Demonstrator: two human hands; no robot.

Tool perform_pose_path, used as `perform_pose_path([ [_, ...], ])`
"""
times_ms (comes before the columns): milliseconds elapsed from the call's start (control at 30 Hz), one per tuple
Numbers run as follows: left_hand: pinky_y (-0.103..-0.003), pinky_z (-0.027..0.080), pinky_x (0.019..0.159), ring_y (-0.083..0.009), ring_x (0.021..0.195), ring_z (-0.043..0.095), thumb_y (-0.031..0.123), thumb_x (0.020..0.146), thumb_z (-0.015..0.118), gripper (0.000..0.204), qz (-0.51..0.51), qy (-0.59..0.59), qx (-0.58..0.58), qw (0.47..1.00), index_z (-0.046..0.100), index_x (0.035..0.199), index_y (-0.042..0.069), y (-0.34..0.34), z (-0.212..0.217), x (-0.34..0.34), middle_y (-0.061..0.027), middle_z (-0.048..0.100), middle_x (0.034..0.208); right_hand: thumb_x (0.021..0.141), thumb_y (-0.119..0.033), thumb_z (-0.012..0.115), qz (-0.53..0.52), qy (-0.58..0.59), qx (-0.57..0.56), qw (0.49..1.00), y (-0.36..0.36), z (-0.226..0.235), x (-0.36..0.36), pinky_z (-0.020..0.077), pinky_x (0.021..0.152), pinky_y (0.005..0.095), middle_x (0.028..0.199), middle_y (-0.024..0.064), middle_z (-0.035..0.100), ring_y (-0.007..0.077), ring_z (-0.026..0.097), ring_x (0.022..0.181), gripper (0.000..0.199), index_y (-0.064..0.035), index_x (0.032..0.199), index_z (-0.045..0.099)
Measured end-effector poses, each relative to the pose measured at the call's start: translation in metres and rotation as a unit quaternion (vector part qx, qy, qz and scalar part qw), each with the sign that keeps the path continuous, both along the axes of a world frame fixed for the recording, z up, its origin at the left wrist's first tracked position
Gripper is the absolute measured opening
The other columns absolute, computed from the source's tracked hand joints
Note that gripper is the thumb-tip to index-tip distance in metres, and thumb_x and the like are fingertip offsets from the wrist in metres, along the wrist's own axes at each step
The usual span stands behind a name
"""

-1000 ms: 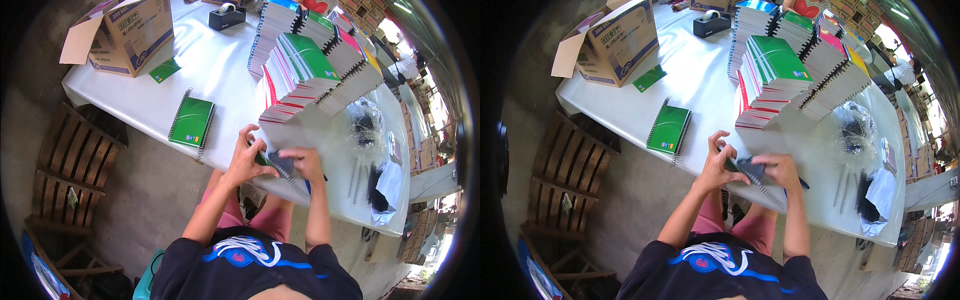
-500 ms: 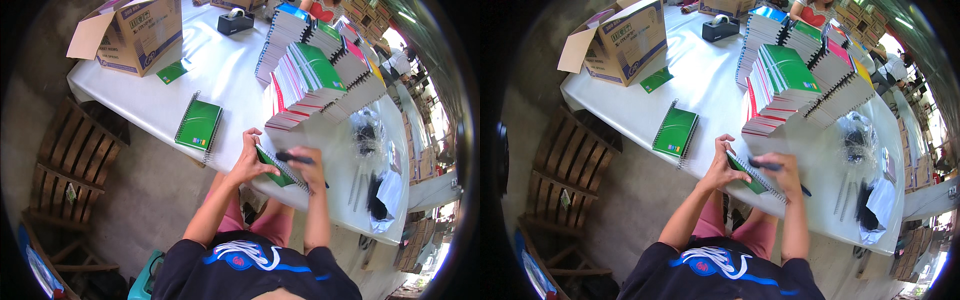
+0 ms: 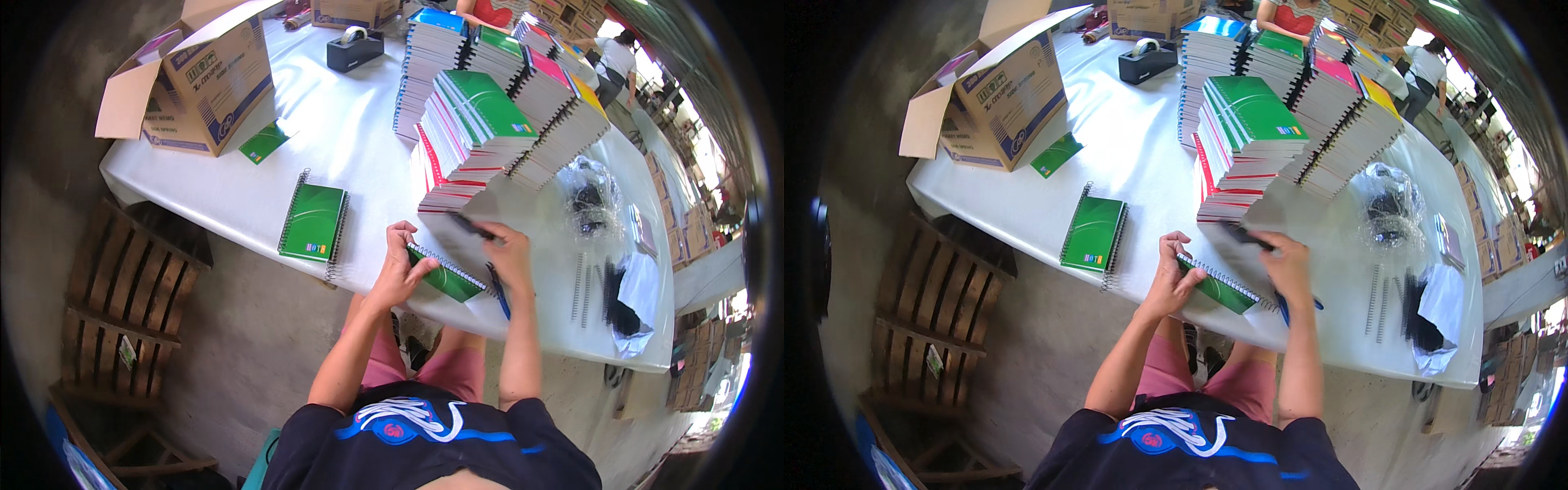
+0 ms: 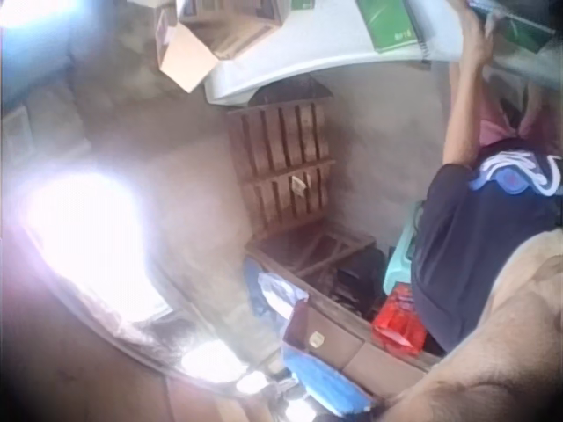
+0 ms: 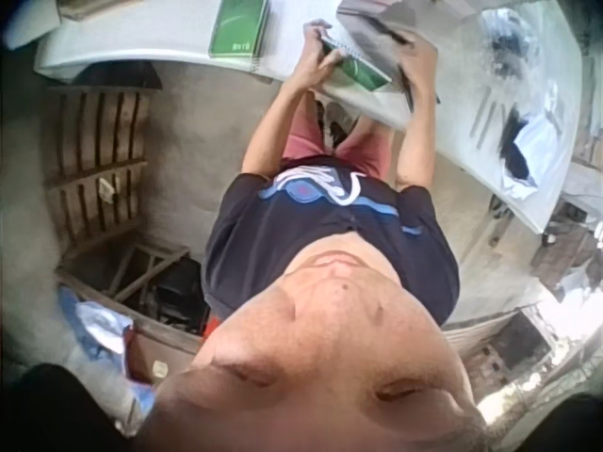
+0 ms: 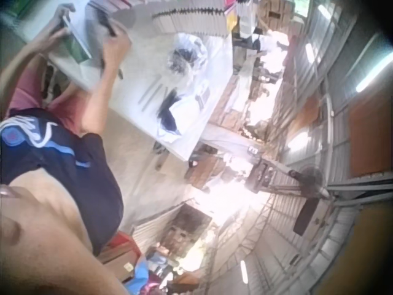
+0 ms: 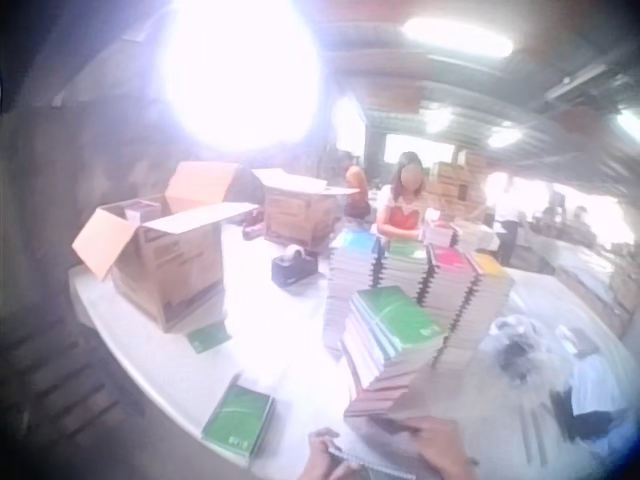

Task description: The person processes notebooks by picking one from a stack, trimming a plastic spiral binding with pliers, and then placing the notebook onto a separate pile.

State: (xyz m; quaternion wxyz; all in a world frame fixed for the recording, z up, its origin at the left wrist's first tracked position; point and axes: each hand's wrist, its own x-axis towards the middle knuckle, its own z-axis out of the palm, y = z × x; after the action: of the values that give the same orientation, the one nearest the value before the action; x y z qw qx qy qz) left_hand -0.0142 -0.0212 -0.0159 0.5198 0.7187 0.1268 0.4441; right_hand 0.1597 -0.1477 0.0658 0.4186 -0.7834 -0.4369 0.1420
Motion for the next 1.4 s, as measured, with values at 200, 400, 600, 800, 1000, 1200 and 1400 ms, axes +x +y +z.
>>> perform_pose_path([
  [200, -0.022, 0.043, 0.072, -0.0079, 0.078, 0.053, -0.001, 0.075, 0.072, 0.014, -0.047, -0.034, -0.293, 0.954, 0.061, 0.083, 0.001, -0.007, 0.014, -0.020, -0.0013, 0.060, 0.082, 0.081, -0.031, 0.066, -0.129, -0.229, -0.274, 0.925, -0.092, -0.018, -0.033, 0.0268, 0.105, 0.0475, 0.144, 0.0156, 0.034, 0.0368, 0.033, 0.128, 0.070, -0.0128, 0.142, 0.035],
  [400, -0.021, 0.045, 0.069, -0.0082, 0.076, 0.056, -0.005, 0.074, 0.073, 0.024, 0.044, -0.101, -0.256, 0.960, 0.068, 0.097, -0.001, -0.030, 0.032, -0.007, -0.0035, 0.063, 0.085, 0.090, -0.027, 0.055, -0.139, -0.209, -0.090, 0.964, -0.112, -0.052, -0.053, 0.0287, 0.102, 0.0461, 0.128, 0.0160, 0.044, 0.0349, 0.041, 0.118, 0.054, -0.0116, 0.139, 0.038],
  [600, -0.025, 0.048, 0.067, -0.0145, 0.075, 0.060, -0.005, 0.070, 0.076, 0.025, 0.133, -0.099, -0.117, 0.979, 0.069, 0.093, 0.000, -0.035, 0.027, -0.010, -0.0094, 0.065, 0.086, 0.088, -0.026, 0.059, -0.007, -0.212, -0.030, 0.977, -0.064, 0.038, -0.124, 0.0317, 0.094, 0.0418, 0.119, 0.0121, 0.048, 0.0301, 0.044, 0.110, 0.039, -0.0217, 0.127, 0.056],
  [800, -0.025, 0.049, 0.070, -0.0146, 0.079, 0.059, -0.011, 0.069, 0.073, 0.024, 0.159, -0.081, -0.037, 0.983, 0.068, 0.091, -0.003, -0.038, 0.042, -0.019, -0.0107, 0.063, 0.087, 0.085, -0.031, 0.062, 0.012, -0.234, 0.001, 0.972, -0.052, 0.051, -0.127, 0.0273, 0.096, 0.0438, 0.117, 0.0109, 0.048, 0.0293, 0.043, 0.111, 0.038, -0.0253, 0.122, 0.060],
  [1000, -0.027, 0.053, 0.069, -0.0163, 0.080, 0.059, -0.015, 0.067, 0.071, 0.025, 0.155, -0.112, -0.027, 0.981, 0.067, 0.089, -0.004, -0.038, 0.037, -0.020, -0.0102, 0.059, 0.088, 0.088, -0.031, 0.059, 0.043, -0.225, -0.045, 0.972, -0.051, 0.059, -0.127, 0.0356, 0.090, 0.0436, 0.111, 0.0114, 0.052, 0.0283, 0.049, 0.104, 0.035, -0.0238, 0.122, 0.060],
  [1200, -0.025, 0.053, 0.067, -0.0138, 0.075, 0.056, -0.015, 0.066, 0.072, 0.027, 0.176, -0.130, 0.055, 0.974, 0.065, 0.089, -0.002, -0.041, 0.036, -0.018, -0.0091, 0.056, 0.086, 0.093, -0.029, 0.054, 0.122, 0.596, 0.014, 0.793, -0.062, 0.046, -0.111, 0.0489, 0.069, 0.0361, 0.098, 0.0122, 0.058, 0.0250, 0.061, 0.085, 0.039, -0.0124, 0.128, 0.052],
  [1400, -0.019, 0.044, 0.069, -0.0091, 0.080, 0.051, -0.005, 0.080, 0.068, 0.027, 0.234, -0.197, -0.136, 0.942, 0.061, 0.105, 0.001, -0.036, 0.048, -0.025, -0.0049, 0.054, 0.090, 0.091, -0.030, 0.053, 0.040, -0.062, -0.077, 0.994, -0.066, 0.016, -0.108, 0.0339, 0.099, 0.0452, 0.119, 0.0166, 0.048, 0.0309, 0.048, 0.114, 0.044, -0.0173, 0.133, 0.048],
])
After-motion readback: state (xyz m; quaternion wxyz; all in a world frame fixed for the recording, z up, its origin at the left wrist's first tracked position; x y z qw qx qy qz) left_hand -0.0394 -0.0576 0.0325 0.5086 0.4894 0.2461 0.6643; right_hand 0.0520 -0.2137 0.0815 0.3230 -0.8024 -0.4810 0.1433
